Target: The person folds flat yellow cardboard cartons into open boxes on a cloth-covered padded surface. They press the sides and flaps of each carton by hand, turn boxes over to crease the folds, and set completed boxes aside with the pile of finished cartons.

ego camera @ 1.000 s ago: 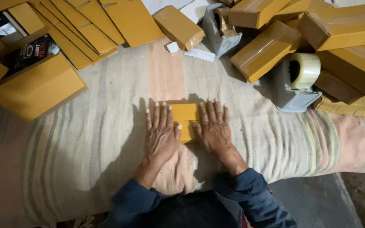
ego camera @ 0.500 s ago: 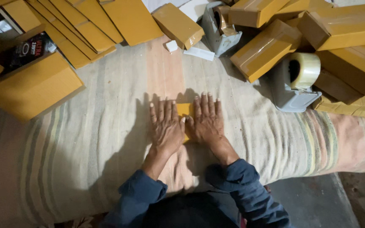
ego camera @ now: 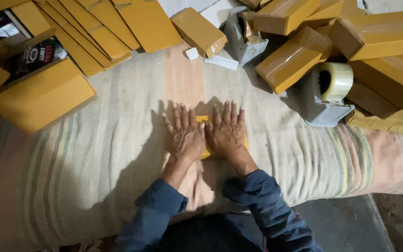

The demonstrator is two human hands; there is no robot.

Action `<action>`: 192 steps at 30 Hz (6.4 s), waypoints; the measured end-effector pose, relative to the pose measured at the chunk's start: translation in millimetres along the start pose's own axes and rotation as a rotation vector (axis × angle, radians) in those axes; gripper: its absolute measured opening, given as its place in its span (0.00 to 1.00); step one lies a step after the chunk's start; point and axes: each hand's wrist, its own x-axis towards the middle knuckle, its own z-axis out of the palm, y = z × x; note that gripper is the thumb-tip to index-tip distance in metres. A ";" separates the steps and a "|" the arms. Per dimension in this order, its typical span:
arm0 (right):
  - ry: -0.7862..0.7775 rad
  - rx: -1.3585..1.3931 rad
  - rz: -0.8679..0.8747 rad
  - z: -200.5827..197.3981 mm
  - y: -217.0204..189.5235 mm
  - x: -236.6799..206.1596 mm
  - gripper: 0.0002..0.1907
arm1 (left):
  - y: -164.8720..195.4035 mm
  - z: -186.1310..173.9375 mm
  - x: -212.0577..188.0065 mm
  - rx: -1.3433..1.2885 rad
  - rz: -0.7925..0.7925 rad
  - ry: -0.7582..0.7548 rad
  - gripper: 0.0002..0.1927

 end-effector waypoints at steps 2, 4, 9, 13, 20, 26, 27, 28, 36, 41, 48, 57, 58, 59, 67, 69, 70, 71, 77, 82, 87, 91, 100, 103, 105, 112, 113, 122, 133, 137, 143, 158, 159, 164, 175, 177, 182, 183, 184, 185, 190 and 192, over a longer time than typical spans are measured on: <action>-0.034 0.074 0.030 1.4 -1.6 4.6 0.36 | 1.8 -0.8 5.7 -0.002 -0.002 -0.014 0.35; -0.049 0.108 0.068 1.2 5.1 4.3 0.36 | -6.0 -1.9 5.3 -0.023 -0.012 -0.031 0.34; -0.038 0.058 0.179 -6.4 46.3 -8.0 0.34 | -45.3 -9.4 -2.3 -0.004 -0.097 0.009 0.33; -0.005 -0.041 0.106 -3.5 33.4 -3.9 0.34 | -32.9 -9.1 3.6 0.127 -0.112 0.009 0.35; -0.071 0.011 0.054 -2.7 0.1 2.7 0.34 | -5.2 -3.6 4.4 0.008 -0.055 -0.024 0.35; -0.108 -0.042 0.177 -10.1 41.2 -9.1 0.34 | -39.4 -16.7 -1.5 0.082 -0.120 -0.013 0.34; -0.117 -0.069 0.199 -9.2 40.3 -10.5 0.34 | -36.1 -17.0 0.7 0.131 -0.130 -0.046 0.35; -0.075 -0.091 0.155 -7.0 35.1 -7.5 0.34 | -29.5 -16.8 3.4 0.178 -0.137 -0.077 0.35; -0.046 -0.025 0.032 1.8 6.8 -1.4 0.35 | -2.4 -15.1 0.8 0.050 -0.060 -0.119 0.34; -0.028 0.040 0.166 -8.1 35.7 -11.1 0.33 | -30.5 -21.7 -3.0 0.068 -0.095 -0.042 0.34; -0.011 -0.015 -0.013 -0.8 -6.4 -2.9 0.35 | 0.7 -2.0 2.0 0.083 -0.023 -0.036 0.35; -0.042 0.025 0.178 -25.0 27.7 -12.9 0.35 | -33.2 -13.4 -10.4 0.098 -0.066 0.066 0.34; -0.076 0.025 0.166 -27.6 23.4 -11.6 0.37 | -29.3 -13.4 -9.9 0.122 -0.064 0.073 0.33; -0.102 0.022 0.155 -29.1 16.5 -7.0 0.39 | -22.4 -12.5 -6.0 0.072 -0.083 0.025 0.33; -0.078 0.163 0.260 -26.7 10.8 -4.1 0.34 | -13.8 -9.6 -1.5 -0.001 -0.107 0.060 0.33; -0.009 0.137 0.307 -26.1 16.5 -9.7 0.34 | -20.3 -13.3 -4.8 -0.029 -0.162 0.076 0.34; 0.034 0.128 0.273 -25.9 17.3 -12.1 0.34 | -20.9 -14.4 -7.0 -0.043 -0.193 0.074 0.34; 0.072 0.121 0.233 -25.8 16.6 -14.9 0.34 | -19.6 -14.7 -9.3 -0.038 -0.187 0.083 0.35; 0.043 0.120 0.221 -27.6 11.8 -17.4 0.38 | -10.4 -12.0 -9.5 -0.053 -0.185 0.025 0.42; 0.119 0.097 0.272 -30.1 20.7 -18.2 0.34 | -18.1 -10.8 -11.4 0.012 -0.175 0.162 0.36; 0.072 0.150 0.223 -33.9 16.6 -22.4 0.45 | -12.9 -12.5 -10.6 -0.024 -0.132 0.029 0.47; 0.045 0.170 0.246 -33.4 15.7 -21.4 0.37 | -10.9 -15.9 -11.9 -0.103 -0.130 0.063 0.35; 0.068 0.145 0.187 -25.0 19.8 -24.3 0.42 | -15.0 -10.2 -8.7 -0.089 -0.145 -0.064 0.43; 0.127 0.157 0.197 -26.0 18.4 -23.0 0.32 | -15.7 -5.8 -9.1 -0.120 -0.090 0.079 0.34; 0.134 0.174 0.205 -27.5 17.6 -21.9 0.30 | -16.5 -4.4 -9.7 -0.128 -0.072 0.116 0.33; 0.114 0.179 0.205 -30.0 15.7 -22.9 0.31 | -18.0 -7.5 -11.4 -0.103 -0.090 0.020 0.30; 0.106 0.187 0.211 -29.8 15.9 -23.5 0.30 | -17.7 -7.7 -11.7 -0.084 -0.084 0.041 0.30; 0.083 0.217 0.221 -28.9 16.9 -23.1 0.28 | -19.7 -6.9 -11.9 -0.076 -0.061 0.057 0.30; 0.083 0.202 0.219 -35.6 13.1 -22.9 0.29 | -16.9 -10.0 -13.2 -0.077 -0.087 0.051 0.28; 0.051 0.183 0.217 -38.0 12.8 -24.7 0.33 | -15.2 -15.6 -13.5 -0.096 -0.088 0.043 0.30; 0.054 0.219 0.223 -39.8 11.8 -24.6 0.31 | -11.4 -23.6 -16.1 -0.114 -0.088 0.007 0.30; 0.038 0.077 0.013 -29.0 -23.5 -8.7 0.38 | -22.1 -4.7 -13.4 -0.142 -0.075 0.056 0.27; 0.001 0.096 -0.002 -30.4 -29.4 -9.9 0.38 | -21.7 -5.0 -14.8 -0.147 -0.081 0.052 0.27; -0.013 0.122 -0.026 -37.6 -41.0 -8.1 0.35 | -18.7 -10.0 -19.3 -0.172 -0.052 0.160 0.27; -0.044 0.110 0.043 -34.8 -1.5 -10.7 0.31 | -11.7 -20.6 -21.4 -0.154 -0.076 0.113 0.27; -0.041 0.135 0.099 -34.8 7.8 -13.1 0.30 | -13.0 -14.6 -19.5 -0.167 -0.061 0.107 0.29; 0.048 0.292 0.239 -35.3 23.1 -23.7 0.30 | -17.3 1.6 -15.7 -0.211 -0.045 0.185 0.38; 0.080 0.345 0.275 -35.7 24.7 -26.5 0.31 | -17.2 2.7 -15.6 -0.218 -0.041 0.199 0.39; 0.088 0.419 0.291 -36.5 26.2 -29.6 0.33 | -17.1 2.8 -16.1 -0.224 -0.037 0.210 0.40; 0.096 0.494 0.307 -38.1 27.8 -32.9 0.34 | -16.8 1.7 -16.8 -0.241 -0.037 0.197 0.40; 0.183 0.939 0.316 -50.8 28.4 -43.7 0.41 | -13.4 -16.0 -28.9 -0.442 -0.010 0.151 0.39; 0.137 1.331 0.337 -55.7 25.7 -48.5 0.45 | -11.1 -22.8 -39.7 -0.484 0.117 0.355 0.37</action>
